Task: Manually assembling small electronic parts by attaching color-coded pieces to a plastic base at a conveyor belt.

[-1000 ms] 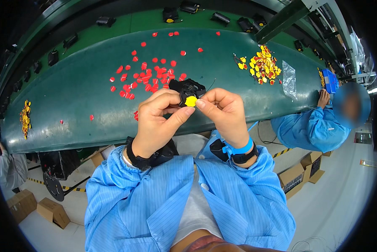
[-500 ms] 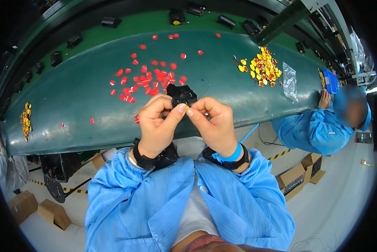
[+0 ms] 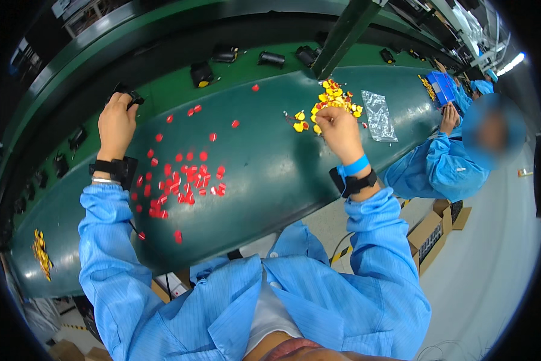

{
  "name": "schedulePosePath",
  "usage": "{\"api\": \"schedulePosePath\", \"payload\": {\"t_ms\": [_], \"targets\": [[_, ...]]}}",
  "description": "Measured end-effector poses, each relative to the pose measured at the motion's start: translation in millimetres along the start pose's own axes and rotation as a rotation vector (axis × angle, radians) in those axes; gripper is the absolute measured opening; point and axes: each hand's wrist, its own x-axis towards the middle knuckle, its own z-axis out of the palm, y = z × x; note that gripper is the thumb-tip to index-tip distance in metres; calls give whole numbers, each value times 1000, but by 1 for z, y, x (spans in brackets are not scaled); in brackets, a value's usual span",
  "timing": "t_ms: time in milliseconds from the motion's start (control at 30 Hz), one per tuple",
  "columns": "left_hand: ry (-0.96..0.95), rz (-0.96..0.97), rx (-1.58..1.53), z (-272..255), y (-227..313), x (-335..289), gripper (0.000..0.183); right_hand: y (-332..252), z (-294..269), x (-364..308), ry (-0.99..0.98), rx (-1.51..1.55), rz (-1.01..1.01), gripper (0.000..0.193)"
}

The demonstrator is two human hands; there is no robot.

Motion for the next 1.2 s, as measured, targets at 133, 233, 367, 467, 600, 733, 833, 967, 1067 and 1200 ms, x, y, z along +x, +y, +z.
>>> {"api": "schedulePosePath", "payload": {"t_ms": [133,233,367,467,600,733,833,967,1067,1200], "targets": [[-267,29,263,46,-19,37,16,34,-7,52,-8,-308,108,17],[-350,-14,238,70,-25,52,20,50,0,78,-41,-433,105,19],[-354,-98,122,65,-20,52,25,62,14,103,-241,-541,-42,17],[-156,-60,81,45,-15,41,30,60,14,114,-335,-493,-110,15],[-123,-54,-272,9,14,20,23,37,2,100,-177,-206,-77,14],[-410,-283,-919,-24,78,-19,15,-13,5,66,-135,627,-46,11],[-522,-383,-1261,-47,128,-49,14,-69,11,24,-379,1192,80,10],[-594,-539,-1598,-70,165,-65,17,-114,19,-27,-507,1278,32,9],[-522,-561,-1694,-76,172,-81,18,-134,17,-55,-552,1201,7,10],[-475,-589,-1734,-80,173,-106,16,-149,11,-81,-572,1165,15,10]]}}
